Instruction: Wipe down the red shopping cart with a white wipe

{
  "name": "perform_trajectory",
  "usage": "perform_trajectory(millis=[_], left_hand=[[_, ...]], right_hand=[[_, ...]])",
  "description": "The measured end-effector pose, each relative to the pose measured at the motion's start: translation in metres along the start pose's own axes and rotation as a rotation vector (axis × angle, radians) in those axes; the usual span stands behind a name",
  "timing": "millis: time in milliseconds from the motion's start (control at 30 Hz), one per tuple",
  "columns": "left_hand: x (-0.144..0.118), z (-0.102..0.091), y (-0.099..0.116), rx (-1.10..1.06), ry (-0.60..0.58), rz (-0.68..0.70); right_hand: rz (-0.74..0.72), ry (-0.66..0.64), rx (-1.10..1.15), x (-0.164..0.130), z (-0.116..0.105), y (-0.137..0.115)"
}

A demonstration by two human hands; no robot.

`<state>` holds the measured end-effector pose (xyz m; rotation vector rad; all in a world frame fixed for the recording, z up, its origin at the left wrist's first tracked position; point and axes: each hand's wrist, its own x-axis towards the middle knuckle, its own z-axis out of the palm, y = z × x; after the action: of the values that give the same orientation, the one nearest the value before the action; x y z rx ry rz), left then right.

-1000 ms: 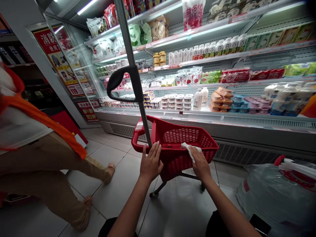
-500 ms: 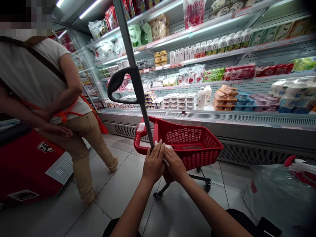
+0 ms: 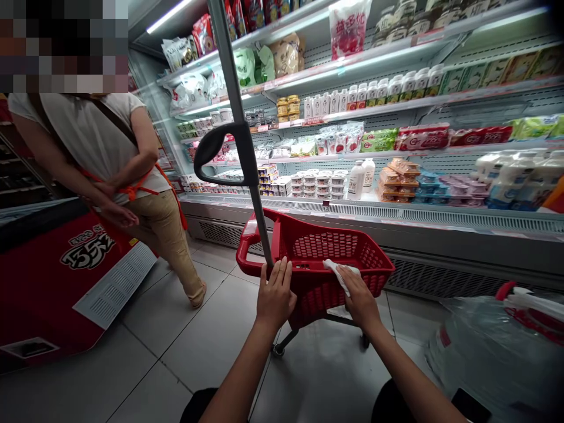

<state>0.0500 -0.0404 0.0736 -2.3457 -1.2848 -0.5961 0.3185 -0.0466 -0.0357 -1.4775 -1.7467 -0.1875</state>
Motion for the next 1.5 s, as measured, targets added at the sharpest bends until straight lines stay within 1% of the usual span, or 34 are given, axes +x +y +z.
perform_trajectory(millis=[67, 167, 233, 267, 300, 333, 400, 467, 533, 600, 667, 700, 733, 767, 800, 900, 967, 1033, 1067, 1100, 1167, 1300, 1367, 1400, 1433, 1467, 1500], left_hand=[[0.001, 0.000, 0.004, 0.009, 0.005, 0.000], [0.001, 0.001, 0.008, 0.059, 0.020, 0.016], [0.001, 0.002, 0.009, 0.107, 0.038, 0.031], [0.000, 0.002, 0.009, 0.127, 0.045, 0.036], [0.000, 0.002, 0.009, 0.141, 0.049, 0.041], [-0.001, 0.002, 0.008, 0.148, 0.045, 0.045], [-0.003, 0.001, 0.005, 0.149, 0.020, 0.054], [-0.006, 0.000, 0.003, 0.144, -0.014, 0.057], [-0.008, 0.000, 0.001, 0.132, -0.036, 0.051], [-0.010, 0.000, 0.001, 0.115, -0.040, 0.043], [-0.010, 0.000, 0.004, 0.101, -0.037, 0.024], [-0.009, 0.001, 0.006, 0.094, -0.037, 0.011], [-0.008, 0.001, 0.009, 0.088, -0.038, -0.002], [-0.007, 0.002, 0.012, 0.082, -0.041, -0.017], [-0.006, 0.003, 0.015, 0.076, -0.044, -0.031], [-0.002, 0.005, 0.021, 0.066, -0.044, -0.064], [-0.002, 0.006, 0.021, 0.060, -0.044, -0.068], [-0.003, 0.006, 0.018, 0.054, -0.046, -0.060], [-0.004, 0.006, 0.015, 0.052, -0.046, -0.056], [-0.006, 0.006, 0.011, 0.052, -0.046, -0.053], [-0.009, 0.006, 0.004, 0.056, -0.041, -0.049], [-0.014, 0.011, -0.003, 0.055, -0.022, -0.047], [-0.014, 0.014, 0.000, 0.043, -0.024, -0.034], [-0.013, 0.016, 0.003, 0.036, -0.028, -0.028], [-0.012, 0.017, 0.006, 0.031, -0.031, -0.029], [-0.011, 0.018, 0.010, 0.029, -0.033, -0.037], [-0.010, 0.020, 0.014, 0.029, -0.034, -0.049]], right_hand=[[-0.008, -0.005, 0.046, 0.006, 0.005, -0.022], [-0.119, -0.050, 0.187, 0.018, 0.019, -0.078], [-0.177, -0.045, 0.264, 0.025, 0.028, -0.111], [-0.200, -0.034, 0.287, 0.027, 0.031, -0.121], [-0.220, -0.025, 0.298, 0.029, 0.032, -0.126], [-0.237, -0.022, 0.297, 0.029, 0.031, -0.125], [-0.252, -0.034, 0.265, 0.027, 0.025, -0.106], [-0.226, -0.060, 0.199, 0.020, 0.014, -0.072], [-0.176, -0.070, 0.107, 0.010, 0.002, -0.030], [-0.121, -0.052, 0.000, 0.000, -0.009, 0.009], [-0.079, -0.033, -0.081, -0.008, -0.015, 0.035], [-0.059, -0.024, -0.104, -0.010, -0.016, 0.040], [-0.044, -0.016, -0.114, -0.010, -0.014, 0.039], [-0.037, -0.011, -0.110, -0.009, -0.011, 0.033], [-0.041, -0.010, -0.096, -0.006, -0.007, 0.021], [-0.121, -0.039, -0.005, 0.007, 0.010, -0.033], [-0.180, -0.060, 0.058, 0.016, 0.019, -0.069], [-0.220, -0.072, 0.092, 0.022, 0.022, -0.089], [-0.233, -0.080, 0.094, 0.023, 0.021, -0.091], [-0.241, -0.089, 0.086, 0.022, 0.020, -0.088], [-0.236, -0.104, 0.044, 0.017, 0.013, -0.066], [-0.123, -0.094, -0.091, -0.003, -0.008, 0.005], [-0.068, -0.081, -0.150, -0.010, -0.016, 0.031], [-0.045, -0.073, -0.174, -0.012, -0.018, 0.036], [-0.026, -0.063, -0.192, -0.013, -0.018, 0.037], [-0.012, -0.055, -0.203, -0.012, -0.016, 0.031], [-0.009, -0.051, -0.202, -0.009, -0.012, 0.020]])
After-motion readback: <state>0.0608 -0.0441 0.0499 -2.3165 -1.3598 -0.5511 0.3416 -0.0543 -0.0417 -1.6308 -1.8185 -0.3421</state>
